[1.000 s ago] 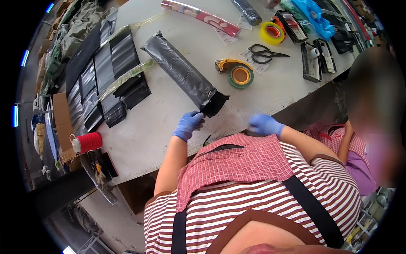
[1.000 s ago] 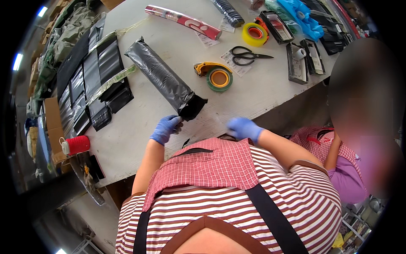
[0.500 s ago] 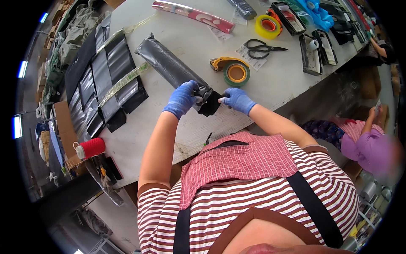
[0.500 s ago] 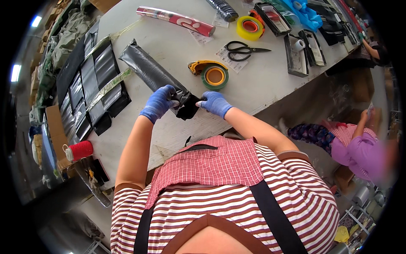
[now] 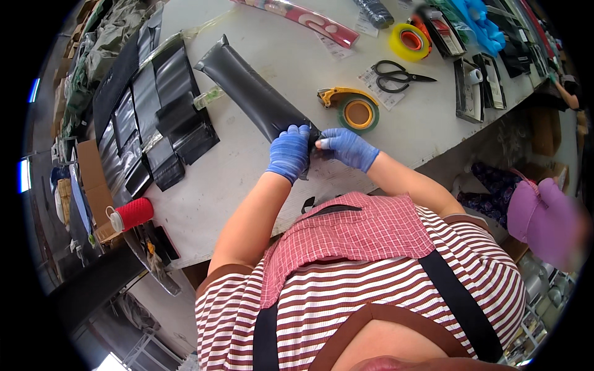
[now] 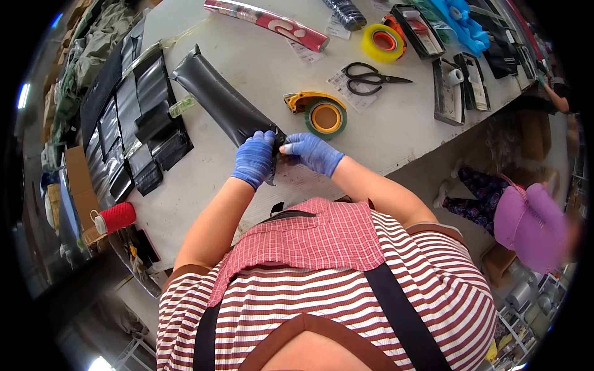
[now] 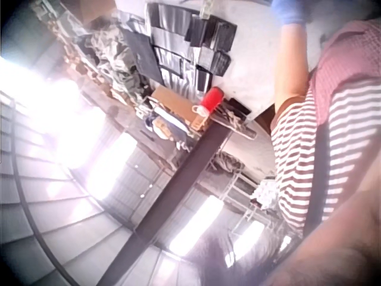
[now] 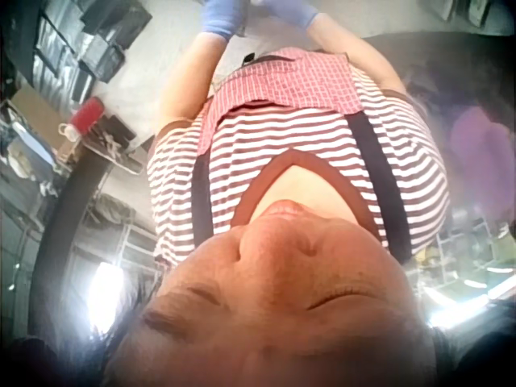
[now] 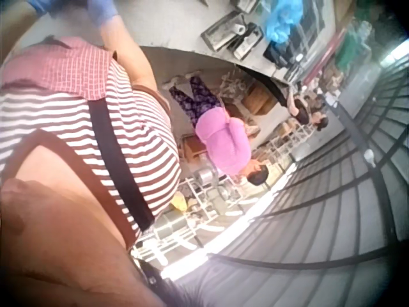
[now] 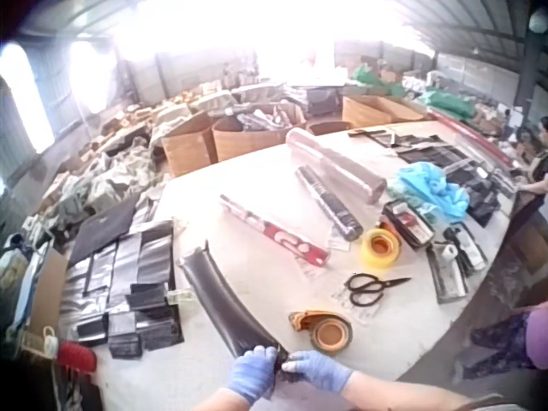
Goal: The person packs various items into gray and black plastic sleeves, sealing them with tape and applying shipping labels by hand.
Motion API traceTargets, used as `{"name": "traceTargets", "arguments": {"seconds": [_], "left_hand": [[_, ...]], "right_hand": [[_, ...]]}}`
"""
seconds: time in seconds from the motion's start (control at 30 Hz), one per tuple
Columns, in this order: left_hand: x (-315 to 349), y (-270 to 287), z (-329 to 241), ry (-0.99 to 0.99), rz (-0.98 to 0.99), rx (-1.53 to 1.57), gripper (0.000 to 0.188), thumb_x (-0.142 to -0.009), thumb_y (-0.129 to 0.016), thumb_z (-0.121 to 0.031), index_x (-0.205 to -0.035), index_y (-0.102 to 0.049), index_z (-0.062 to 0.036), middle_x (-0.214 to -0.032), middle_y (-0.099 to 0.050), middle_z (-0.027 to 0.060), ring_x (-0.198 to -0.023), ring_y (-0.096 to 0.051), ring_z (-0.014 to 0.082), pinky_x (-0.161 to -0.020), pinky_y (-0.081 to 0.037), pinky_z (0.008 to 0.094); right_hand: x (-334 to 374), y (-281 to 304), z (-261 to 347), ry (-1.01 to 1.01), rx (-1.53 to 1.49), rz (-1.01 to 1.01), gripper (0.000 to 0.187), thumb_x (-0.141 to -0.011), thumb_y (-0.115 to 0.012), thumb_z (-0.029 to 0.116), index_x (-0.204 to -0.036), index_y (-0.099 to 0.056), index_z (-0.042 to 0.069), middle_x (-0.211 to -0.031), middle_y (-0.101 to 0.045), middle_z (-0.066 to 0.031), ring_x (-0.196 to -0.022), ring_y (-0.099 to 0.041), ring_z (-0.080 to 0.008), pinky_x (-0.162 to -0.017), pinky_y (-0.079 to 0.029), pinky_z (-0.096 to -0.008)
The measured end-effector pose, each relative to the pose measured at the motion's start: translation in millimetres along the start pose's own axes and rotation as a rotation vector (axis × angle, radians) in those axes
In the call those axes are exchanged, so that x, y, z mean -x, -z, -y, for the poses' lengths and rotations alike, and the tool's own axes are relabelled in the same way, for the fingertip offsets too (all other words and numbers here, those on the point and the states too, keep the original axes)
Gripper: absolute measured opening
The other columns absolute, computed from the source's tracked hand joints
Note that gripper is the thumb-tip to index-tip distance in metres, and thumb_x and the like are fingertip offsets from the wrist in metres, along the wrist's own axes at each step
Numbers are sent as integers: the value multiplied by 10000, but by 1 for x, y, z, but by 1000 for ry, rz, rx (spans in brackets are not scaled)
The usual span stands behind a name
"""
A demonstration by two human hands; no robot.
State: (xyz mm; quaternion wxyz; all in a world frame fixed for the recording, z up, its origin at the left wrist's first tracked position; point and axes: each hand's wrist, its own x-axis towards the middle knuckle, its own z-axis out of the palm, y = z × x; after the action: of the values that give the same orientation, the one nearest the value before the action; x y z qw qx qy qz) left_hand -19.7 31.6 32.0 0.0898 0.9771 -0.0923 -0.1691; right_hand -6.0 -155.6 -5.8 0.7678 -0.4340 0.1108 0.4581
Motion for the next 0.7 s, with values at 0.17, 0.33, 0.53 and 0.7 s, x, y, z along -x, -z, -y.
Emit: {"name": "traceTargets", "arguments": {"seconds": [0.17, 0.33, 0.53, 0.7], "left_hand": [[-6, -4, 52, -273, 47, 442, 434, -797, -709, -100, -1192, -527, -98, -1011, -601, 146, -913, -631, 309, -835, -525, 377], [35, -21, 65, -286, -121, 1084, 569, -726, -829, -192, -1195, -531, -73, -1138, -538, 137, -1013, -578, 282, -919, -493, 362], [66, -42, 16, -35, -595, 399, 469, -679, -855, -267, -1002, -580, -68, -1216, -499, 170, -1098, -516, 352, -932, -438, 448], [50, -83, 26, 405, -618, 1108, 219, -766, -779, -146, -858, -628, -15, -1175, -532, 204, -1021, -563, 327, -861, -479, 394]], "right_hand": [[-23, -18, 10, -98, -333, -169, 110, -940, -592, 102, -1002, -598, 12, -912, -664, -105, -845, -681, -235, -721, -581, -340], [-29, -28, 17, -79, -334, -283, 150, -964, -514, 117, -1056, -583, 21, -921, -662, -118, -864, -673, -259, -743, -571, -362], [-33, -25, 12, 32, -26, -288, 183, -917, -574, 130, -1063, -598, 22, -934, -669, -127, -842, -669, -248, -729, -551, -351], [-34, -39, 15, 424, 1186, -371, 324, -810, -730, 219, -1059, -619, 44, -947, -654, -172, -871, -653, -308, -774, -522, -394]]}}
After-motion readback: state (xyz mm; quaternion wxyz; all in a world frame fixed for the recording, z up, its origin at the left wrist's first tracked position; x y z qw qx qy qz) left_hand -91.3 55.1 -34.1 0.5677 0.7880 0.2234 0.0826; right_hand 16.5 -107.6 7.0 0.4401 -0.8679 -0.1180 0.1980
